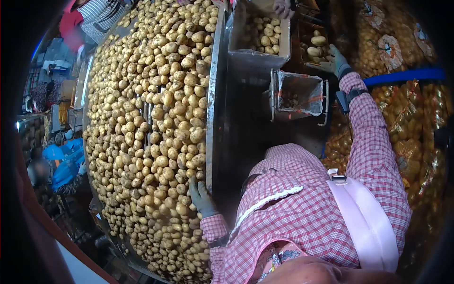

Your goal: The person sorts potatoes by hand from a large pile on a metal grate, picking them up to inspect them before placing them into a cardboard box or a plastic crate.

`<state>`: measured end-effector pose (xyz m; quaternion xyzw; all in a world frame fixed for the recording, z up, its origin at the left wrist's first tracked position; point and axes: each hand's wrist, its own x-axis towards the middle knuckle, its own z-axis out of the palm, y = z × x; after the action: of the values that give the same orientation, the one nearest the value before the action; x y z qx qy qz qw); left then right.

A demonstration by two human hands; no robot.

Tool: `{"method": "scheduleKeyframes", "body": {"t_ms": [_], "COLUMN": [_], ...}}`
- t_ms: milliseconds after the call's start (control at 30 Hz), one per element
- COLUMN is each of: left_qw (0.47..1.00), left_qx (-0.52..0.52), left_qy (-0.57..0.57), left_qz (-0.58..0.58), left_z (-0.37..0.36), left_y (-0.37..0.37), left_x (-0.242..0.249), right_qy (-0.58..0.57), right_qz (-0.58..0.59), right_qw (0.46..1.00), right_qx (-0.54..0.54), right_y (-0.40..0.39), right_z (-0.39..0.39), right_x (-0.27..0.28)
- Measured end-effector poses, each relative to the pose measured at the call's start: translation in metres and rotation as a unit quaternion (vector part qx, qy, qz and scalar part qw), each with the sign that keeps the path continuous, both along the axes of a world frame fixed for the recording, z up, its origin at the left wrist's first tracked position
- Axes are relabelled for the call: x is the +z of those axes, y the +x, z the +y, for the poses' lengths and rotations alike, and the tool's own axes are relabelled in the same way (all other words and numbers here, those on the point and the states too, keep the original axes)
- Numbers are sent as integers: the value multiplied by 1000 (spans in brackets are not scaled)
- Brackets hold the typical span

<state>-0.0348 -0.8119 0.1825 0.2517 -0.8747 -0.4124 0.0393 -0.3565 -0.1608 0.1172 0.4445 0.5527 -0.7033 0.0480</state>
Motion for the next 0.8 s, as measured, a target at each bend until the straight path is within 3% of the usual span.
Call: {"method": "scheduleKeyframes", "body": {"t_ms": [133, 167, 200, 267, 333, 400, 533, 700, 800], "left_qw": [1000, 1000, 1000, 997, 999, 996, 968, 891, 791], "left_qx": [-5, -2, 3, 24, 22, 65, 122, 336, 505], "left_qy": [-20, -8, 3, 55, 18, 3, -207, -300, -337], "left_qz": [-14, -12, -10, 39, 38, 53, 73, 67, -80], "left_z": [-7, -6, -5, -14, -10, -47, -96, -174, -233], "left_y": [11, 11, 12, 23, 30, 73, 159, 303, 388], "left_x": [-15, -15, -14, -30, -9, -49, -18, 32, 32], "right_qy": [-147, -207, -251, -243, -271, -314, -375, -312, -295], "right_qz": [47, -3, 12, -34, -80, -89, -100, -120, -129], "right_qw": [965, 942, 934, 908, 865, 824, 741, 732, 727], "right_qx": [213, 264, 255, 341, 415, 464, 549, 593, 606], "right_y": [63, 77, 101, 132, 159, 186, 241, 281, 303], "right_z": [-59, -85, -119, -186, -254, -311, -402, -448, -463], "right_x": [1, 10, 6, 3, 5, 5, 24, 34, 36]}}
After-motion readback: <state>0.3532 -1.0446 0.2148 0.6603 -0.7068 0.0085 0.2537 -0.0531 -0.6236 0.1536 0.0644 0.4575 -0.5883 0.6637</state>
